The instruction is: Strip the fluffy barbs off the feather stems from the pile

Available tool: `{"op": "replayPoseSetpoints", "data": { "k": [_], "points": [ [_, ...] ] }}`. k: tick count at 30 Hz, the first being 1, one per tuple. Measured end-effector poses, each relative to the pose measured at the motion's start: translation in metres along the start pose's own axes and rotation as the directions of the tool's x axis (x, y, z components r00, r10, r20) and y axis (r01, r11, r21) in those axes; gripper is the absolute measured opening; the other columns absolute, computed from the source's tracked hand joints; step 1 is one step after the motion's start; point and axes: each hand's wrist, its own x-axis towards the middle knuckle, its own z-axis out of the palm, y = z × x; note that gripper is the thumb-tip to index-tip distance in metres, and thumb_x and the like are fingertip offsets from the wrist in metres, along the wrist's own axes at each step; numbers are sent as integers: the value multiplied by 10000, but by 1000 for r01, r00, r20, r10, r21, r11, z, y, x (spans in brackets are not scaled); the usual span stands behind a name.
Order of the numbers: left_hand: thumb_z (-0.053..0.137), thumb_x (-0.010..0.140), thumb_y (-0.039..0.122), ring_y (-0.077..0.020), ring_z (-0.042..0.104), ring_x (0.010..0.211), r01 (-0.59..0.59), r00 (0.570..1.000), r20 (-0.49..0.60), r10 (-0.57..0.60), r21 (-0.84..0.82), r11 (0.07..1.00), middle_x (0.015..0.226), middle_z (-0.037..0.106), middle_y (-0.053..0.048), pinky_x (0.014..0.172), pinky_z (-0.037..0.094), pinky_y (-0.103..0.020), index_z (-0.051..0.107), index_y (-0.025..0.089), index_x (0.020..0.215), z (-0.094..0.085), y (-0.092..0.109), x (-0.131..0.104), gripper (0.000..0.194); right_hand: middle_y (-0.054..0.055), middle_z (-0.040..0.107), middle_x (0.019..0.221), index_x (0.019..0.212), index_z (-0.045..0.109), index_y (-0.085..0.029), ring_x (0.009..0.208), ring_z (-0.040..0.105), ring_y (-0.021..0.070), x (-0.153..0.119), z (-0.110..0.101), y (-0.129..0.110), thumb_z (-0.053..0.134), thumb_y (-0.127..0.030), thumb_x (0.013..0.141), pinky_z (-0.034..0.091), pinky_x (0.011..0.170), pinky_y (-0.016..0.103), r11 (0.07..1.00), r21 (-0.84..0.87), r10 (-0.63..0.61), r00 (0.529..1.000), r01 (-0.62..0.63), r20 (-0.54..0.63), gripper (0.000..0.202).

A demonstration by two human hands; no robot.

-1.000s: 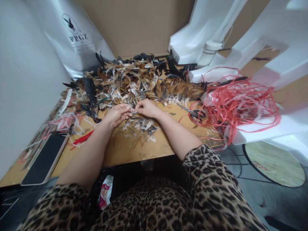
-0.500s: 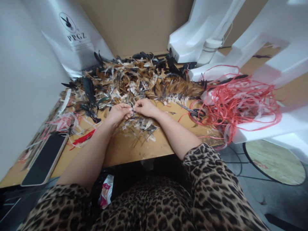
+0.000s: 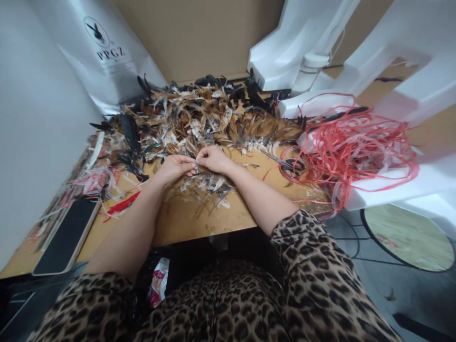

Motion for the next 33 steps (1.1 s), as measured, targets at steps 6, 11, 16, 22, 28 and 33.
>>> {"op": "replayPoseSetpoints", "data": {
  "k": [6,11,16,22,28,33],
  "points": [
    [720,578,250,-86,552,455,-28,1000,-10,29,57,998,511,603,-26,493,459,-203,628,87,701,-1,-2,1,224,5,602,616,714,637,-89,540,480,63,-2,-2,-5,575,-271,662,383,550,189,995,90,43,999,-44,19,199],
    [701,605,256,-72,559,491,-32,999,-24,32,-9,999,592,628,-38,498,446,-184,620,87,685,-6,-3,3,204,18,641,677,807,645,-91,592,530,77,-3,-9,-7,596,-253,652,422,621,211,987,145,50,992,-67,117,230],
    [701,607,240,-66,555,493,-21,1000,-9,21,-53,998,617,631,-42,490,439,-177,604,86,695,-7,-2,2,203,11,645,688,785,660,-99,602,515,73,-2,-8,-5,615,-271,641,408,621,197,1000,29,4,996,-7,92,229],
    [670,630,197,-69,556,484,6,1000,6,-5,-91,996,618,633,-45,466,438,-170,588,85,693,-5,1,0,153,6,612,616,709,643,-99,552,491,68,0,-3,1,578,-281,673,387,570,189,1000,-15,-15,999,16,46,197],
    [645,650,161,-72,568,484,19,1000,4,-18,-149,989,637,642,-52,460,451,-165,581,83,701,-6,0,1,113,8,612,613,702,632,-98,548,499,69,-1,-5,1,573,-271,675,393,573,190,1000,21,-16,998,15,67,185],
    [630,667,143,-80,581,491,26,1000,3,-26,-160,987,638,648,-58,477,470,-175,562,91,722,-5,-1,2,102,5,614,599,706,648,-94,538,488,65,-1,-4,-1,568,-254,678,386,576,189,999,-37,-19,999,20,47,181]
  ]
}}
